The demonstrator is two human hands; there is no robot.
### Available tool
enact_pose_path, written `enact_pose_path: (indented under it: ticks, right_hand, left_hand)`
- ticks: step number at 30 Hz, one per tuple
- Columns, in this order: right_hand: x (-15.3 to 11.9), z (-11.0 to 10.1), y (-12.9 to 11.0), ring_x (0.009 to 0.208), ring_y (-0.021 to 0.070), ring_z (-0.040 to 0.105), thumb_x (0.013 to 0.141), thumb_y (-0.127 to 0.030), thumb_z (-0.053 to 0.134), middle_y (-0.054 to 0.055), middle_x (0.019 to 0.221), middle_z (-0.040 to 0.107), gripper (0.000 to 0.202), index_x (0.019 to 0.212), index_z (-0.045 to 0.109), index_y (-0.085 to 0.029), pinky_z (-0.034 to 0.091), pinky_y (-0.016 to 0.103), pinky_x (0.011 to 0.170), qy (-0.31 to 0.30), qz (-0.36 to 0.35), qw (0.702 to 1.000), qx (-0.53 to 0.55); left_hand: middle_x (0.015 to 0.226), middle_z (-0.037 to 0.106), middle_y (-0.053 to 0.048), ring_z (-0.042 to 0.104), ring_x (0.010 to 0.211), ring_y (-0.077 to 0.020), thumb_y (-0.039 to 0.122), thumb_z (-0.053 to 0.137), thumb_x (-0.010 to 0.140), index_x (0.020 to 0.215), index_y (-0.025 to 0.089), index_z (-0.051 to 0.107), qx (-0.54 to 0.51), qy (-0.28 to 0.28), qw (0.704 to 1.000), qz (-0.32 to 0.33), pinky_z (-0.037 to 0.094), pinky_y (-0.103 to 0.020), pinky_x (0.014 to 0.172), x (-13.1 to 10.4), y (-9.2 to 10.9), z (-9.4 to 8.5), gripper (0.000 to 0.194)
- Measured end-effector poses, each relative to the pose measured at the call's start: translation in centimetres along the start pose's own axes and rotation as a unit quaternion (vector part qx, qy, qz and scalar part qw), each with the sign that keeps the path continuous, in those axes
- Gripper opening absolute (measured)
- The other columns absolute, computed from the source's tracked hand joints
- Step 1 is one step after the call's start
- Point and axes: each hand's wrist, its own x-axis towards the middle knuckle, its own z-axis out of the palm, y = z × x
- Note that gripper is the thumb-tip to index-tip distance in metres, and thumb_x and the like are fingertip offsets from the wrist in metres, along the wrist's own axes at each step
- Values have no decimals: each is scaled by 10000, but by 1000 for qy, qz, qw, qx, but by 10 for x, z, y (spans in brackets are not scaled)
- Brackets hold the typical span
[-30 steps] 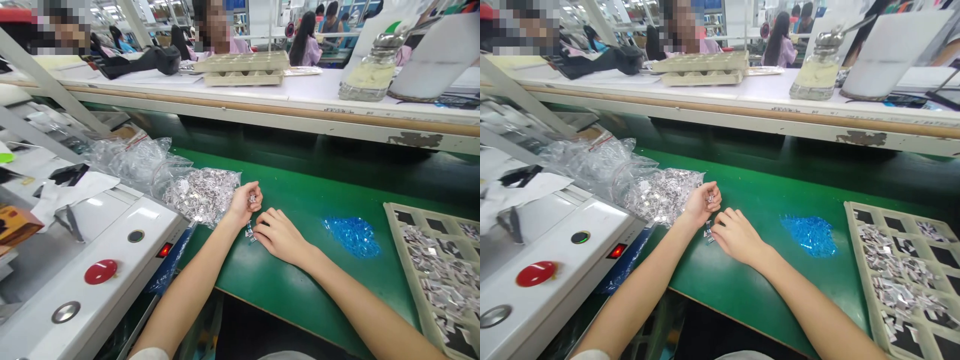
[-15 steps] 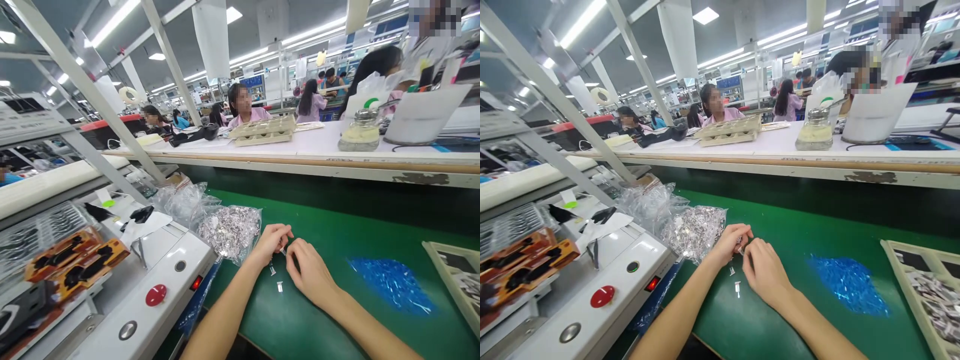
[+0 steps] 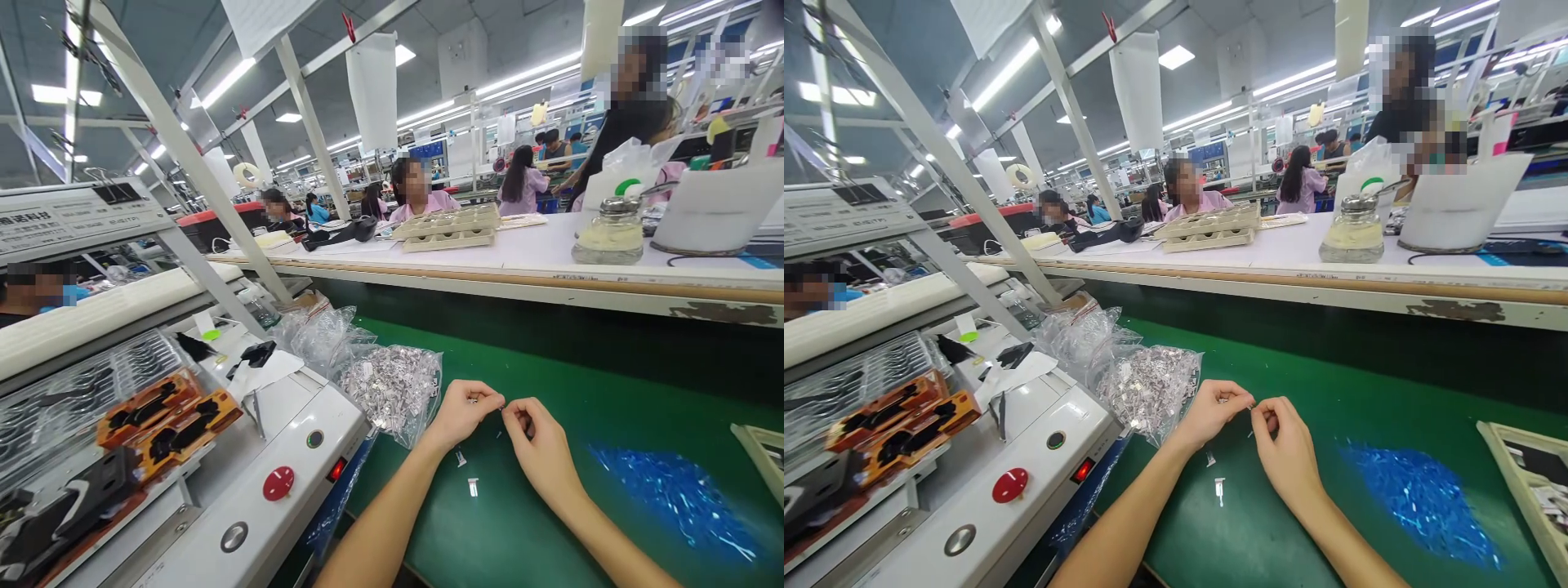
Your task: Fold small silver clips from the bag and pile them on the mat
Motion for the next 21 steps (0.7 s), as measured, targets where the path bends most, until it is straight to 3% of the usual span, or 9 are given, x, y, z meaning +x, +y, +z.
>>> enact_pose_path:
  ticks: [13,18,21]
  right_hand:
    - [-1,-2,-9,723,192,549,996,-442,579,13,795,610,258,854,641,-236,439,323,674,5,-28,998,55]
    - [-1,-4,-5,727,192,566,984,-406,561,14,803,617,231,835,621,-240,447,327,679,-1,-44,999,22]
    - [-1,-2,0,751,204,580,976,-388,527,27,830,638,237,817,623,-241,443,347,708,-22,-68,996,-58]
  left_hand:
    - [551,517,11,401,528,-105,590,802,800,805,115,778,2,2,1000,0,279,-277,539,-1,-1,3,475]
    - [529,488,24,381,513,-89,561,816,789,776,117,758,-27,44,999,-3,255,-266,525,4,-4,2,448]
    - [512,473,36,340,466,-68,591,838,740,767,119,733,-75,66,995,-30,204,-256,484,7,-3,0,484]
